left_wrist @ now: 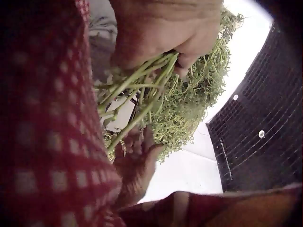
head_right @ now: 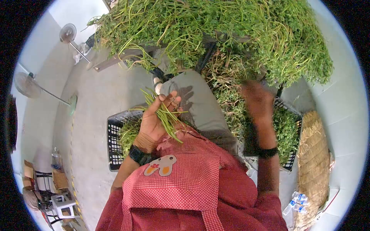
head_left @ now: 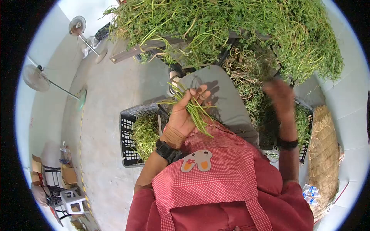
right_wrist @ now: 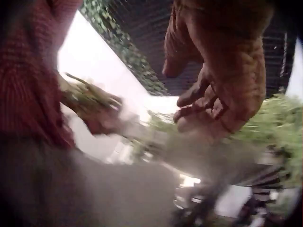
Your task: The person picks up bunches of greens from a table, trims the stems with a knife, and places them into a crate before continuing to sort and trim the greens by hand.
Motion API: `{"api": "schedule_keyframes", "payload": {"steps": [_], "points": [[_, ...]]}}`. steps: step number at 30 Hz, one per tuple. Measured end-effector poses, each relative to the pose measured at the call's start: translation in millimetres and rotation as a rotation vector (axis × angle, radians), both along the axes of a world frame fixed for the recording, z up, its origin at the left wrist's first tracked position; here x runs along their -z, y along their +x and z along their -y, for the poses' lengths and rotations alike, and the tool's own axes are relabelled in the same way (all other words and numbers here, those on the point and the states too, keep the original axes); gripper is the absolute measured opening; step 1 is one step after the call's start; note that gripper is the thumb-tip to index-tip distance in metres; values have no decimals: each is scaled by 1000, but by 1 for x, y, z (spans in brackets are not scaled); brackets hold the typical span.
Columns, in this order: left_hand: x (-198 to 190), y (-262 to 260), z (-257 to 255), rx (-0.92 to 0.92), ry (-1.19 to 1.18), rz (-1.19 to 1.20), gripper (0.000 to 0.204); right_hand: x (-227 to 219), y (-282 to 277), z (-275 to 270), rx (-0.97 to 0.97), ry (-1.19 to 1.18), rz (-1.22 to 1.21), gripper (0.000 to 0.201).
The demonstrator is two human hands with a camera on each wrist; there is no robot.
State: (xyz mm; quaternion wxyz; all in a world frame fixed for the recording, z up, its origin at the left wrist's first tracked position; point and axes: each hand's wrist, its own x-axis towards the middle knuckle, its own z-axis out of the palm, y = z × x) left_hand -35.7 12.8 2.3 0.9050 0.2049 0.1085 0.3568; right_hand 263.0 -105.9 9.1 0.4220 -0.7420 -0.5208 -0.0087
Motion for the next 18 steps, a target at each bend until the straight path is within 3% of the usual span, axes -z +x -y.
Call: {"api": "schedule_keyframes", "payload": {"steps": [1, 2, 3, 5, 7, 9, 11, 13, 15, 16, 18], "points": [[1, 1, 1, 8, 4, -9, 18, -26, -60, -14, -180, -157, -83, 39], [2, 1, 0, 24, -4, 22, 19, -32, -101, -19, -464, -86, -268, 46], [1, 2, -1, 36, -9, 55, 20, -35, -129, -27, -518, -168, -26, 54], [-6, 2, 5, 38, -2, 57, 22, -28, -160, -40, -524, -325, -53, 57], [-8, 1, 6, 43, -11, 64, 25, -19, -160, -47, -530, -287, -166, 55], [-3, -1, 4, 163, -57, 182, 30, -10, -156, -50, -535, -264, -274, 54], [-8, 1, 10, 182, -90, 193, 33, -7, -148, -48, -649, -68, -553, 46], [-8, 3, 10, 202, -110, 207, 36, -10, -145, -43, -641, -119, -609, 42], [-1, 3, 8, 207, -160, 258, 35, -10, -145, -40, -669, 27, -704, 31], [-4, 4, 8, 206, -157, 260, 35, -14, -144, -38, -671, 28, -701, 31], [-8, 3, 11, 178, -81, 189, 33, -23, -142, -32, -683, -72, -399, 18]]}}
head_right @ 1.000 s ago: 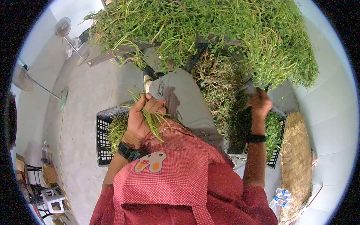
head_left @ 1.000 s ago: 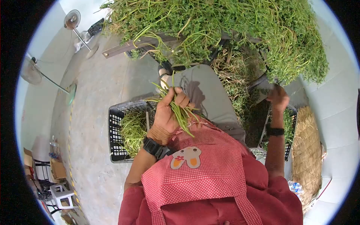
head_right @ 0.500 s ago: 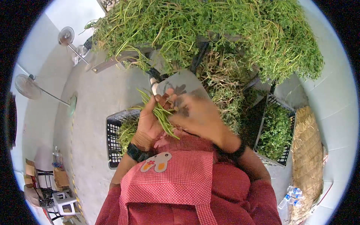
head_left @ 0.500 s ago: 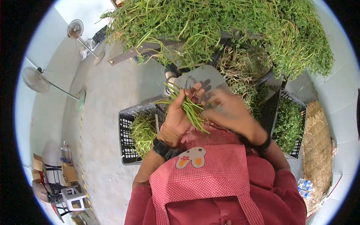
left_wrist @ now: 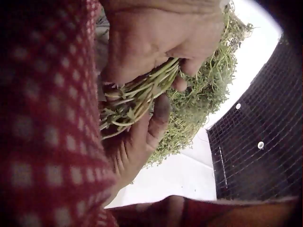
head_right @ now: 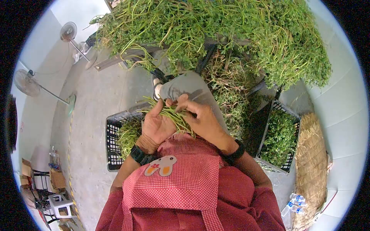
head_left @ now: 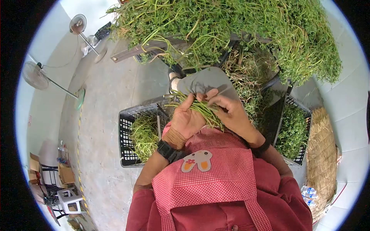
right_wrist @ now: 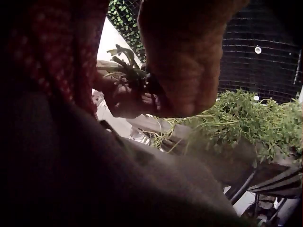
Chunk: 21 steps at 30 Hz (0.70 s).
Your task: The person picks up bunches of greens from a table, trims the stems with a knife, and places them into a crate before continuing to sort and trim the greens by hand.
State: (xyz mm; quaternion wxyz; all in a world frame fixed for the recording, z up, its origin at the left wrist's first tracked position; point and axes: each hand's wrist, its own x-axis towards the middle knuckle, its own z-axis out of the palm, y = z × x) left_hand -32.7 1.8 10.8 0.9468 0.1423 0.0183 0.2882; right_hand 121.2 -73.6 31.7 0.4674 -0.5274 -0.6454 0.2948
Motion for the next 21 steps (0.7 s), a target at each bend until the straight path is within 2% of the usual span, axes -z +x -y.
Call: {"api": "schedule_keyframes", "payload": {"steps": [4, 6, 10, 12, 15, 21], "points": [[6, 1, -1, 6, 48, -1, 32, 2, -8, 2, 82, -128, -15, 13], [11, 2, -3, -2, 48, 15, 29, 13, -7, -1, 142, 31, -31, 14], [13, 1, -4, 17, 65, 35, 26, 16, -10, -4, 178, 100, 8, 13], [15, 1, -5, 16, 53, 59, 26, 15, -10, -4, 186, 214, 118, 16], [9, -1, -3, 20, 55, 55, 25, 4, -15, 2, 206, 101, 102, 17], [9, 0, -1, 30, 40, 56, 21, 6, -16, 1, 200, 143, 121, 21]]}}
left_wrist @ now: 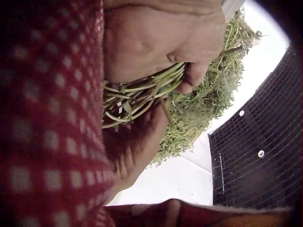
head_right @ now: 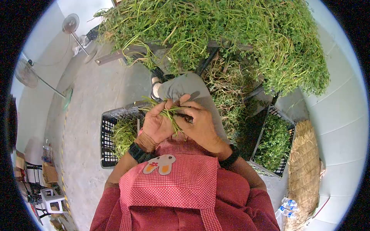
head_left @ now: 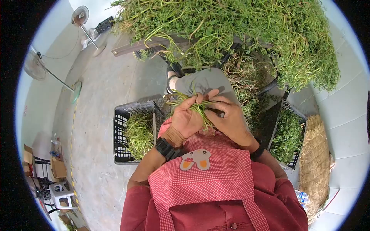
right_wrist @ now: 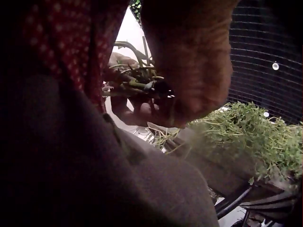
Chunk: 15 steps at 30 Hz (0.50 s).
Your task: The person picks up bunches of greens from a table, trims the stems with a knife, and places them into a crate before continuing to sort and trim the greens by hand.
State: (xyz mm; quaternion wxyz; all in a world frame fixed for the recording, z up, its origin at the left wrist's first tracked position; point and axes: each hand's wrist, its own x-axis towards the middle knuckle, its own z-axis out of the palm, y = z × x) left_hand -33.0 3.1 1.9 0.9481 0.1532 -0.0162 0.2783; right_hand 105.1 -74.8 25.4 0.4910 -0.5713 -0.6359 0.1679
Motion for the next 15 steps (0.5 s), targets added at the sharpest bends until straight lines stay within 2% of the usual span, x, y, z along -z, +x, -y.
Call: {"api": "schedule_keyframes", "payload": {"steps": [3, 6, 10, 12, 15], "points": [[4, 2, -2, -3, 82, -18, 20, 5, 0, -2, 10, -65, -78, 20], [7, 6, -1, -23, 145, -44, 21, 8, 3, -4, 74, -148, -48, 19], [9, 4, -3, -17, 148, -42, 21, 13, 5, -6, 73, -55, 56, 18], [5, 3, -3, -14, 54, -25, 21, 12, 7, -7, -26, 3, -79, 16], [13, -1, -7, -9, -2, -59, 25, 13, 12, -8, -107, 21, -128, 15]]}}
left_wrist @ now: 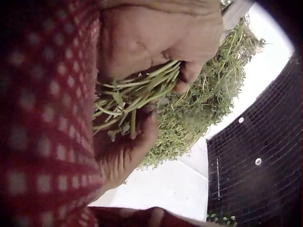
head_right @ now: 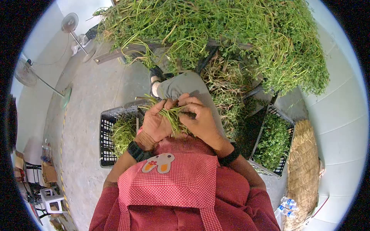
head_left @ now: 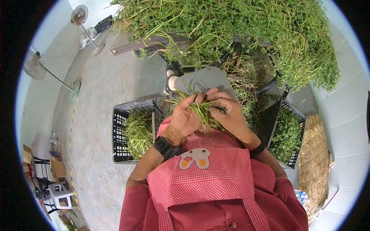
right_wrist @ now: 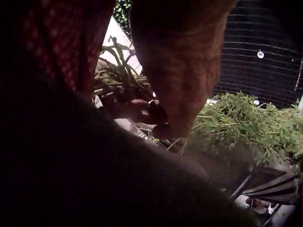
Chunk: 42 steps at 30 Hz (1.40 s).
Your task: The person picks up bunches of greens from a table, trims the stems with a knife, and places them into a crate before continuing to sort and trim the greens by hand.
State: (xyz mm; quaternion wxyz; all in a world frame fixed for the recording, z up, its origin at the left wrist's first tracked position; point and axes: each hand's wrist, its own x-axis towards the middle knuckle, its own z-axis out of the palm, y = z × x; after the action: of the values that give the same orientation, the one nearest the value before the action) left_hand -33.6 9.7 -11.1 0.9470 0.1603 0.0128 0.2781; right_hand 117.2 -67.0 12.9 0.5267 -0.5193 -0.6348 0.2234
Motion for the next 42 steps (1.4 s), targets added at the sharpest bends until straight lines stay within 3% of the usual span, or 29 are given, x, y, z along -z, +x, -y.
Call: {"api": "schedule_keyframes", "payload": {"steps": [4, 9, 13, 15, 16, 18, 19, 21, 22, 24, 26, 27, 29, 30, 31, 33, 35, 37, 42], "points": [[-8, 1, 2, -34, -25, -43, 29, -1, 6, 2, -102, -48, -61, 14], [-7, -2, 0, 47, -56, -3, 32, 2, 10, 5, -285, -206, -454, 13], [0, -1, -3, 81, -53, -4, 34, 5, 10, 1, -215, -202, -514, 10], [-6, 2, 0, -52, -142, -252, 33, 10, 16, -2, -5, -91, -145, 10], [-5, 2, 0, -51, -145, -254, 33, 9, 17, -2, -3, -94, -146, 10], [-4, 2, -1, -29, -141, -370, 33, 8, 19, -1, 222, 73, 296, 13], [2, 0, -3, -26, -144, -371, 33, 8, 20, -1, 224, 69, 295, 13], [16, -3, -10, 38, -22, -302, 35, 8, 24, -5, 421, 184, 455, 14], [13, -2, -10, 38, -23, -302, 35, 12, 32, -9, 485, 204, 421, 11], [4, -2, -8, -116, -88, -392, 36, 16, 61, -10, 603, 202, 379, 13], [6, -8, -14, -146, -121, -276, 36, 9, 93, -1, 699, -80, 275, 16], [6, -11, -16, -168, -151, -160, 35, 10, 106, 2, 694, -79, 276, 16], [0, -13, -15, -167, -184, -145, 34, 6, 118, 6, 840, 133, 708, 20], [-1, -12, -15, -183, -182, -160, 34, 6, 119, 4, 808, 302, 625, 19], [-1, -12, -13, -198, -183, -178, 35, 10, 115, 3, 806, 302, 625, 19], [0, -10, -13, -203, -186, -168, 35, 22, 106, 4, 509, 87, 157, 19], [3, -10, -14, -210, -184, -162, 35, 2, 68, 4, 303, -199, 96, 23], [8, -10, -15, -204, -155, -152, 35, -8, 35, 0, 68, -312, 152, 26], [4, -9, -11, -261, -193, -218, 37, -19, -3, -5, 22, -151, 105, 27]]}}
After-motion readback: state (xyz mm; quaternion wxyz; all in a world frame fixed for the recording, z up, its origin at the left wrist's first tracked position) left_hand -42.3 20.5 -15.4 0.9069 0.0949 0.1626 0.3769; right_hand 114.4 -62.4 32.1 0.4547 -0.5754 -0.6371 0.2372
